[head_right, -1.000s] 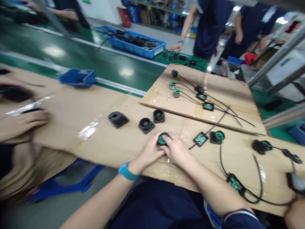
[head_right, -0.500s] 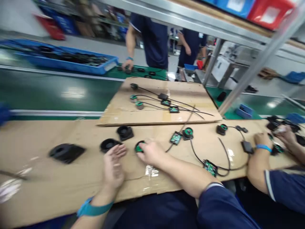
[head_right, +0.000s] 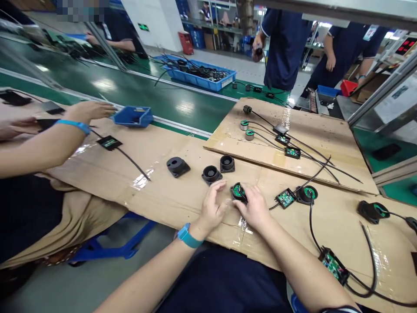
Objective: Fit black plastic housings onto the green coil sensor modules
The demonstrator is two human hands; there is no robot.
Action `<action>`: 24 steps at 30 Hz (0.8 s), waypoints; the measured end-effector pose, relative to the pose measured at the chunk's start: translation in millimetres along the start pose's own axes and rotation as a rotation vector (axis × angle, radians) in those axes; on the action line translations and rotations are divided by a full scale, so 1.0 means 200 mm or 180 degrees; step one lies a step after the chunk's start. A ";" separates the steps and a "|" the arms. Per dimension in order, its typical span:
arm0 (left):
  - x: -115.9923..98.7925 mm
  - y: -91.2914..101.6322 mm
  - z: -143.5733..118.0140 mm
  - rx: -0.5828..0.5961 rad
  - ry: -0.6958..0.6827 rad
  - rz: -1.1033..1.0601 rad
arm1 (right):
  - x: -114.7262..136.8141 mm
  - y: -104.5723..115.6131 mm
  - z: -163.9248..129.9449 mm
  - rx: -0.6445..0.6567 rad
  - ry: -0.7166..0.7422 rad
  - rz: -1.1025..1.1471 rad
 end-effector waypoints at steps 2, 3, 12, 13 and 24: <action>-0.01 -0.03 0.02 0.0067 0.0447 -0.0158 | -0.02 0.05 0.00 0.0028 -0.0595 0.0387; -0.01 -0.05 0.04 0.0194 0.0735 -0.0286 | -0.02 0.08 0.01 0.0071 -0.0910 0.0535; -0.03 -0.16 0.25 0.1882 0.1660 -0.0751 | 0.03 0.29 0.22 0.1060 -0.0870 0.0087; -0.03 -0.15 0.27 0.1968 0.1800 -0.0762 | 0.04 0.30 0.25 0.0992 -0.0724 0.0024; -0.01 -0.16 0.43 0.2420 0.1992 0.0032 | 0.04 0.30 0.28 0.1116 -0.0457 -0.0021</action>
Point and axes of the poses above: each hand's wrist, its own z-axis towards the middle knuckle, its own y-axis out of the back of the hand, x = y × z, the point moved 3 cm from there along z, towards the middle knuckle, and after that the axes turned 9 degrees about y, right-handed, at the moved point
